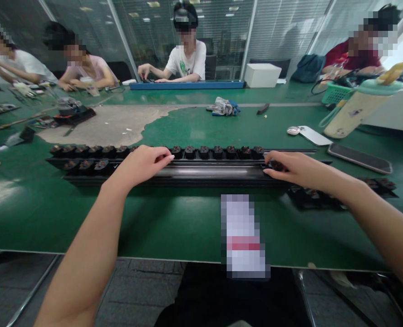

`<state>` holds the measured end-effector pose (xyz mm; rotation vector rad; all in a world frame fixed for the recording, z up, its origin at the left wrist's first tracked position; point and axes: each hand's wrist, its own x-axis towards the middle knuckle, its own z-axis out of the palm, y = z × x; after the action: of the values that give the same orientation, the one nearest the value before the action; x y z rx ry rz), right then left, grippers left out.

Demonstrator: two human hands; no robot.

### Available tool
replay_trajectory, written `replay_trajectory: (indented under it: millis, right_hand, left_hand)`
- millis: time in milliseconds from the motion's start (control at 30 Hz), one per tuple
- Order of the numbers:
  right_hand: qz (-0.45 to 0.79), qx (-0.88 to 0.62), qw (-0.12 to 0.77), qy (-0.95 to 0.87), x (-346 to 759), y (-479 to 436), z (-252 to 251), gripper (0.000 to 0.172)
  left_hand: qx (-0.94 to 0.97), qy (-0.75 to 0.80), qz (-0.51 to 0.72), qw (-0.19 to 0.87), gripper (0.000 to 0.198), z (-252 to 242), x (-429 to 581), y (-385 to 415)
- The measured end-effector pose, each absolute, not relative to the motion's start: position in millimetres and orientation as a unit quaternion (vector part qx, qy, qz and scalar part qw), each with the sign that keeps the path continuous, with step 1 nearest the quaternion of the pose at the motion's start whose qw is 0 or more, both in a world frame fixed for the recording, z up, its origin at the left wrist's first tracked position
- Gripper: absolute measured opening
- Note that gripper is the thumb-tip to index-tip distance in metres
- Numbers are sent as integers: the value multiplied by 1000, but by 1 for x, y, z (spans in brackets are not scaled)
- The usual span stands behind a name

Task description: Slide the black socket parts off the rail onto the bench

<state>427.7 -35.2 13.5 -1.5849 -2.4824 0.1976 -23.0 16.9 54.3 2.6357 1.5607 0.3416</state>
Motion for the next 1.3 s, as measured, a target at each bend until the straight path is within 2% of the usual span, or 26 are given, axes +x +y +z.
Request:
replay_trajectory:
  millis: [133, 400, 667, 867, 1033, 1167, 1300]
  right_hand:
    - [79, -570, 105, -811, 461, -57, 18, 49]
    - [70, -617, 132, -773, 460, -89, 23, 32]
    - [62, -611, 136, -777, 468, -86, 22, 29]
    - [6, -631, 129, -765, 483, -88, 22, 37]
    - [-70, -662, 165, -728, 490, -106, 35, 39]
    - [-56, -674, 177, -714, 479, -138, 41, 41]
    - [-23, -663, 194, -723, 466, -170, 25, 40]
  left_hand:
    - [856, 505, 107, 24, 47, 54, -24, 17]
    - [855, 504, 118, 30, 44, 55, -27, 17]
    - [866, 470, 80, 148, 47, 59, -21, 13]
    - [881, 433, 34, 188, 45, 55, -15, 12]
    - [886, 425, 25, 184, 42, 49, -15, 17]
    - [887, 425, 26, 180, 42, 48, -14, 17]
    - [891, 419, 43, 170, 43, 47, -12, 17]
